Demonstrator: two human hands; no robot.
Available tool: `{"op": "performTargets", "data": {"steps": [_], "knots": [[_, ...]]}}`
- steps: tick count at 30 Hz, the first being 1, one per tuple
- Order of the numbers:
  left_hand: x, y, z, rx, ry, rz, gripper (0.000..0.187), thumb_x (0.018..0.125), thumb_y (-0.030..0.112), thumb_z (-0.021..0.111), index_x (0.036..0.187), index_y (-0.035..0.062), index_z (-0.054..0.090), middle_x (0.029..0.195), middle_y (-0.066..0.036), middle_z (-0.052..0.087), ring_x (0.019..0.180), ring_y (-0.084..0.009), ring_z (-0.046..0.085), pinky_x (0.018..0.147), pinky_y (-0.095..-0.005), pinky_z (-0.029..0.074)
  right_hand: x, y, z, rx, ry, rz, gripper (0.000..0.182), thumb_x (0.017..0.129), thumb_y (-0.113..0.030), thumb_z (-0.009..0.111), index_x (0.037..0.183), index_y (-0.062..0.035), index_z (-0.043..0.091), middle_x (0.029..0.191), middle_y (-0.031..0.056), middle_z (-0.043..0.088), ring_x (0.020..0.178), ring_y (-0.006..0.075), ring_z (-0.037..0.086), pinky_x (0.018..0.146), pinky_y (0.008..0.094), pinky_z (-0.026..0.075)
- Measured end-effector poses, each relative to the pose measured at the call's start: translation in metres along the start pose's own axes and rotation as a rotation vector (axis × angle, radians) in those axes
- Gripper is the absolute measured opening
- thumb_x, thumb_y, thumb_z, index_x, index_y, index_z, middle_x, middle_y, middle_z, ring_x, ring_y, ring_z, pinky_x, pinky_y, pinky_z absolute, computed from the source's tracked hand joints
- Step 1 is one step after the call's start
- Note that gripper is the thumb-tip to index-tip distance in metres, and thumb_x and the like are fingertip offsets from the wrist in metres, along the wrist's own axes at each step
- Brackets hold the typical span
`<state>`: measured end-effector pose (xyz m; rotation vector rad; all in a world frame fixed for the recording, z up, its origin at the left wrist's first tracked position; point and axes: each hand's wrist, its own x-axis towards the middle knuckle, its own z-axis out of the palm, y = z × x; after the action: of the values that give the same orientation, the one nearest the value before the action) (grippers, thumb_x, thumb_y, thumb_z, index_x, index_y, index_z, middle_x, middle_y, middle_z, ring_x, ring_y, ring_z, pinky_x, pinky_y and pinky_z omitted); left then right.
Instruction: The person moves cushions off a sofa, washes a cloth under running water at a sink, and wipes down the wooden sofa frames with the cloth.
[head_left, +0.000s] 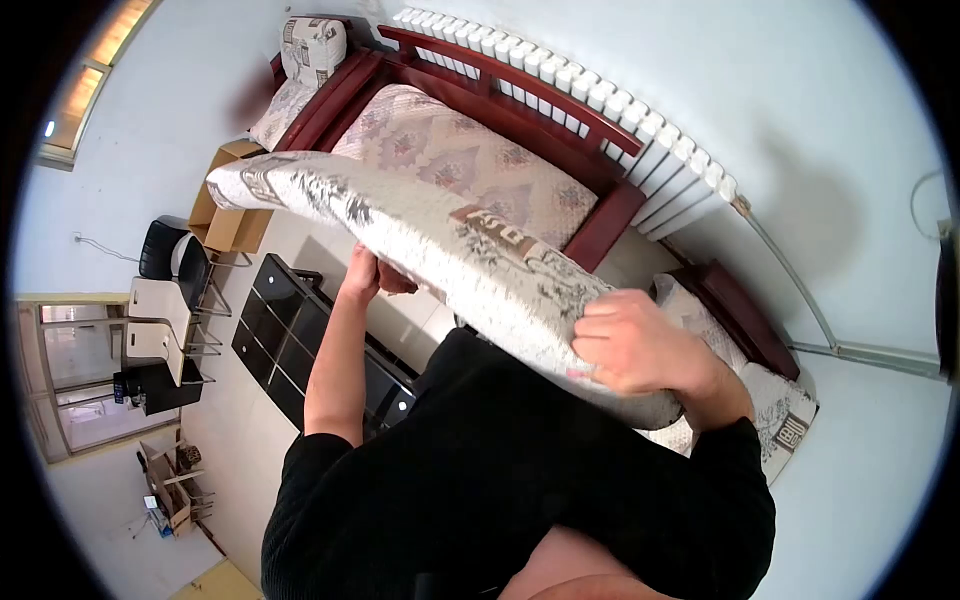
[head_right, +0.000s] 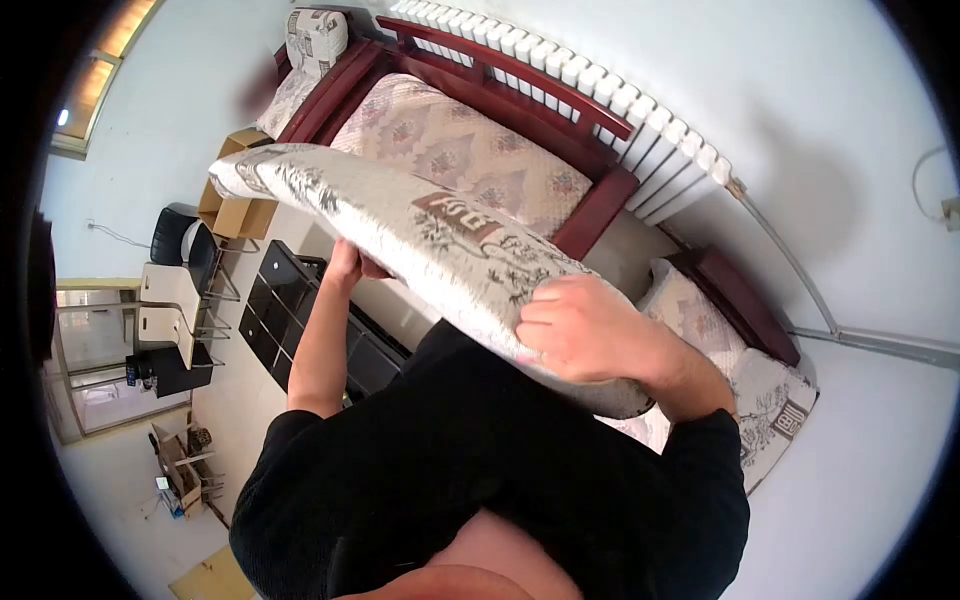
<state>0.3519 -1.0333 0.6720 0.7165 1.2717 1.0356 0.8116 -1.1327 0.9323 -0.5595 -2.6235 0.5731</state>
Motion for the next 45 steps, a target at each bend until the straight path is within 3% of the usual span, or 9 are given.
{"op": "performTargets", "data": {"steps": [6, 7, 11, 18, 21, 24, 31, 35, 45], "knots": [[0.131, 0.031, -0.058, -0.179, -0.023, 0.251, 0.02, 0.104, 0.022, 0.05, 0.106, 0.0064, 0.062, 0.099, -0.005, 0.067, 0.09, -0.0167, 0.064, 0.082, -0.0334, 0.054, 0.086, 0.074, 0.056, -0.516, 0.153, 0.118, 0.015, 0.071, -0.017, 0.066, 0.071, -0.01, 0.053, 0.072, 0.0036, 0.052, 0.072, 0.023, 0.056, 0.063, 0.0379, 0.047], [0.205, 0.019, -0.13, -0.101, -0.455, 0.206, 0.022, 0.104, 0.025, 0.051, 0.105, 0.0067, 0.063, 0.096, -0.005, 0.067, 0.088, -0.0175, 0.065, 0.08, -0.0338, 0.053, 0.099, 0.093, 0.071, -0.548, 0.16, 0.144, 0.015, 0.072, -0.017, 0.067, 0.072, -0.0099, 0.054, 0.072, 0.0038, 0.052, 0.072, 0.0234, 0.056, 0.063, 0.0382, 0.047], [0.267, 0.046, -0.1, -0.006, -0.159, 0.237, 0.028, 0.105, 0.029, 0.053, 0.097, 0.0045, 0.065, 0.08, -0.005, 0.067, 0.071, -0.0172, 0.063, 0.07, -0.0324, 0.052, 0.128, 0.15, 0.118, -0.612, 0.114, 0.41, 0.026, 0.083, -0.03, 0.071, 0.078, -0.0078, 0.058, 0.077, 0.0054, 0.058, 0.081, 0.0269, 0.06, 0.069, 0.0395, 0.049], [0.361, -0.022, -0.075, 0.414, -0.054, 0.097, 0.026, 0.094, 0.025, 0.061, 0.101, 0.0014, 0.068, 0.083, -0.008, 0.067, 0.073, -0.0181, 0.063, 0.07, -0.034, 0.052, 0.064, 0.265, 0.262, -1.08, 0.28, 1.148, 0.053, 0.094, -0.022, 0.058, 0.145, -0.0145, 0.046, 0.135, 0.0173, 0.055, 0.11, 0.0368, 0.062, 0.088, 0.0522, 0.051], [0.366, -0.082, -0.033, 0.261, -0.172, 0.112, 0.03, 0.092, 0.028, 0.068, 0.108, 0.0027, 0.069, 0.09, -0.007, 0.068, 0.078, -0.0175, 0.061, 0.071, -0.0358, 0.051, 0.057, 0.278, 0.349, -0.628, 0.119, 1.529, 0.056, 0.091, -0.014, 0.053, 0.146, -0.0139, 0.046, 0.141, 0.0204, 0.052, 0.118, 0.0401, 0.06, 0.094, 0.0528, 0.05], [0.351, -0.102, -0.03, 0.284, -0.353, -0.026, 0.032, 0.092, 0.03, 0.069, 0.109, 0.0022, 0.067, 0.088, -0.006, 0.066, 0.078, -0.0173, 0.062, 0.07, -0.0344, 0.051, 0.088, 0.246, 0.374, -0.211, -0.173, 1.326, 0.06, 0.087, -0.015, 0.055, 0.146, -0.0138, 0.045, 0.133, 0.0256, 0.057, 0.119, 0.0403, 0.06, 0.099, 0.0513, 0.05], [0.212, -0.191, -0.058, -0.153, -0.389, -0.731, 0.025, 0.091, 0.031, 0.071, 0.103, 0.0091, 0.065, 0.094, -0.007, 0.067, 0.088, -0.0236, 0.067, 0.081, -0.0394, 0.057, 0.105, 0.041, 0.272, 0.914, 0.283, 0.502, 0.016, 0.092, -0.016, 0.066, 0.1, -0.0029, 0.072, 0.097, 0.009, 0.069, 0.095, 0.0253, 0.065, 0.087, 0.037, 0.05], [0.129, -0.159, 0.01, -0.227, -0.552, -0.573, 0.028, 0.095, 0.032, 0.065, 0.109, 0.0074, 0.069, 0.1, -0.006, 0.069, 0.098, -0.0211, 0.067, 0.089, -0.0362, 0.054, 0.097, -0.094, 0.203, 0.967, 0.233, -0.565, 0.036, 0.103, -0.039, 0.054, 0.096, -0.0068, 0.067, 0.103, 0.0091, 0.063, 0.092, 0.0299, 0.061, 0.077, 0.041, 0.048], [-0.066, -0.118, 0.122, -0.551, -0.583, -0.114, 0.049, 0.101, 0.048, 0.053, 0.13, 0.0098, 0.058, 0.115, -0.011, 0.064, 0.108, -0.0287, 0.064, 0.096, -0.0447, 0.052, -0.072, -0.165, 0.216, 1.121, -0.104, -0.8, 0.033, 0.102, -0.035, 0.052, 0.095, -0.0054, 0.063, 0.098, 0.0116, 0.058, 0.08, 0.0313, 0.054, 0.069, 0.0435, 0.044]]}}
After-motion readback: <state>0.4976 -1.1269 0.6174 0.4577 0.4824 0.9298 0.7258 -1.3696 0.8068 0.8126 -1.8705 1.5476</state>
